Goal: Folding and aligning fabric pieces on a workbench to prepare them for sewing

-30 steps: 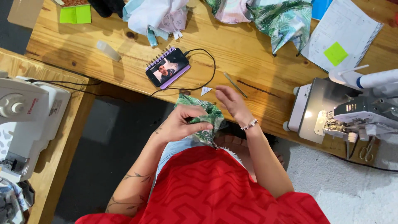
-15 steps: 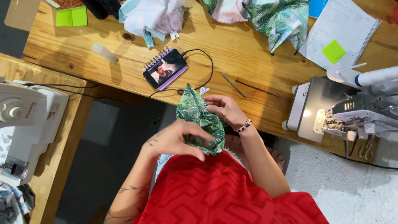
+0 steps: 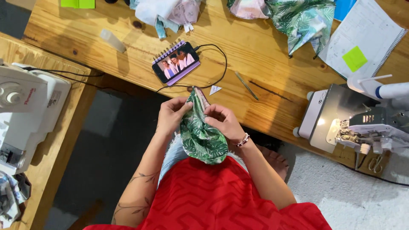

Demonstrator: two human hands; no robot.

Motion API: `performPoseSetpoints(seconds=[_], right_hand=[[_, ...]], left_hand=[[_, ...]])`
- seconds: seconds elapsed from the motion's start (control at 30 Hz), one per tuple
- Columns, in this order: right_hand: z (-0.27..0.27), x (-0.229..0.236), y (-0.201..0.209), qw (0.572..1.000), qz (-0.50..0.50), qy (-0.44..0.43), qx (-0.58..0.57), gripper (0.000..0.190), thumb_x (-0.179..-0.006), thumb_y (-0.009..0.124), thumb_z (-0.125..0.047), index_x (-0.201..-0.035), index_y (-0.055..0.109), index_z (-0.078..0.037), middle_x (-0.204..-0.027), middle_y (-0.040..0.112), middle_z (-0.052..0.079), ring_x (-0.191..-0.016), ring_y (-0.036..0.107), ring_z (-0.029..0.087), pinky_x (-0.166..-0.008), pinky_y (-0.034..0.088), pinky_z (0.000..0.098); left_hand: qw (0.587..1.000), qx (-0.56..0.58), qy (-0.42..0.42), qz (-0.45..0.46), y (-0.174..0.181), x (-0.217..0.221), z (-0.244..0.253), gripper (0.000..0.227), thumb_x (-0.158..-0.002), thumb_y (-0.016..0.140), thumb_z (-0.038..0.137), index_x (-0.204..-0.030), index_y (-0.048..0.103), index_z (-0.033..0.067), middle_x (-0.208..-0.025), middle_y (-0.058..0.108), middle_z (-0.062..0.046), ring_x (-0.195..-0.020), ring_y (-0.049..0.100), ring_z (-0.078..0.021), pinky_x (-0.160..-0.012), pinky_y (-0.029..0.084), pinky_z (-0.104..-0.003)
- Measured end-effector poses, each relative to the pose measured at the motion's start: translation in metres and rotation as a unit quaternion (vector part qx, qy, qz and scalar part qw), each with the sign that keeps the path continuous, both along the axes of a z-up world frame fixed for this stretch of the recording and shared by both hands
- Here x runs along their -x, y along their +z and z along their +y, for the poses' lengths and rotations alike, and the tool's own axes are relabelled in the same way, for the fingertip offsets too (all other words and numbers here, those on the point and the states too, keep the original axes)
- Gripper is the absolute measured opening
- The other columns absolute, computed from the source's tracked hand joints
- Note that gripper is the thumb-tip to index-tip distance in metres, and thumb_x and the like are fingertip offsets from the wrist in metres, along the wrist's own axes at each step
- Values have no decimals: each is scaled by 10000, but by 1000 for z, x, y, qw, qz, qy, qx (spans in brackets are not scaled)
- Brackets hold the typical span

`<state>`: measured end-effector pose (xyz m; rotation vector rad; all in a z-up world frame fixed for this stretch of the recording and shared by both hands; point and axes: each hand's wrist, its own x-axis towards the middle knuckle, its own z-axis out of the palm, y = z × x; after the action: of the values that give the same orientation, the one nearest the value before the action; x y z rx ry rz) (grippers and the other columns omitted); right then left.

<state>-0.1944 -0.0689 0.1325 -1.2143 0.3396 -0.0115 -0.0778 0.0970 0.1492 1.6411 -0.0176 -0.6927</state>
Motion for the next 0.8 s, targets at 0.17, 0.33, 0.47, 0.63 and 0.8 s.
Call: performPoseSetpoints(seconds=[0.17, 0.33, 0.47, 0.63, 0.8], right_hand=[[8, -4, -16, 997, 37, -40, -58, 303, -959, 669, -295, -1108, 693, -33, -900, 717, 65, -836, 669, 74, -731, 542, 209], [12, -11, -19, 999, 30, -15, -25, 312, -911, 748, -222, -1162, 673, -53, -964, 725, 77, -882, 671, 105, -760, 537, 229], [10, -14, 17, 987, -16, 115, 112, 704, -684, 949, -213, -1270, 569, -123, -1227, 610, 35, -1098, 597, 134, -968, 504, 301], [10, -11, 65, 921, -102, 199, 318, 735, -617, 964, -345, -1228, 603, -157, -1428, 434, 162, -1292, 512, 410, -1106, 410, 533], [15, 2, 31, 844, -203, 148, 473, 174, -844, 810, -265, -920, 705, -148, -1345, 567, 86, -1257, 547, 361, -1059, 434, 467]], left_hand=[[997, 48, 44, 34, -5, 6, 13, 114, -871, 776, 97, -984, 783, 85, -787, 704, 14, -755, 632, -59, -721, 533, -209], [995, 46, 85, 22, -11, 3, 30, 72, -884, 776, 103, -953, 764, 86, -787, 690, 21, -757, 618, -53, -716, 526, -214], [992, 14, 122, 18, -12, 0, 35, 93, -885, 774, 124, -976, 780, 107, -781, 690, 28, -744, 605, -43, -671, 518, -195], [989, -5, 144, 26, -7, 0, 38, 121, -879, 770, 132, -997, 787, 112, -778, 708, 10, -716, 623, -50, -635, 531, -200], [996, -73, 47, -25, -56, 1, 40, 192, -847, 829, 171, -1030, 783, 131, -832, 746, -22, -743, 669, -88, -676, 563, -256]])
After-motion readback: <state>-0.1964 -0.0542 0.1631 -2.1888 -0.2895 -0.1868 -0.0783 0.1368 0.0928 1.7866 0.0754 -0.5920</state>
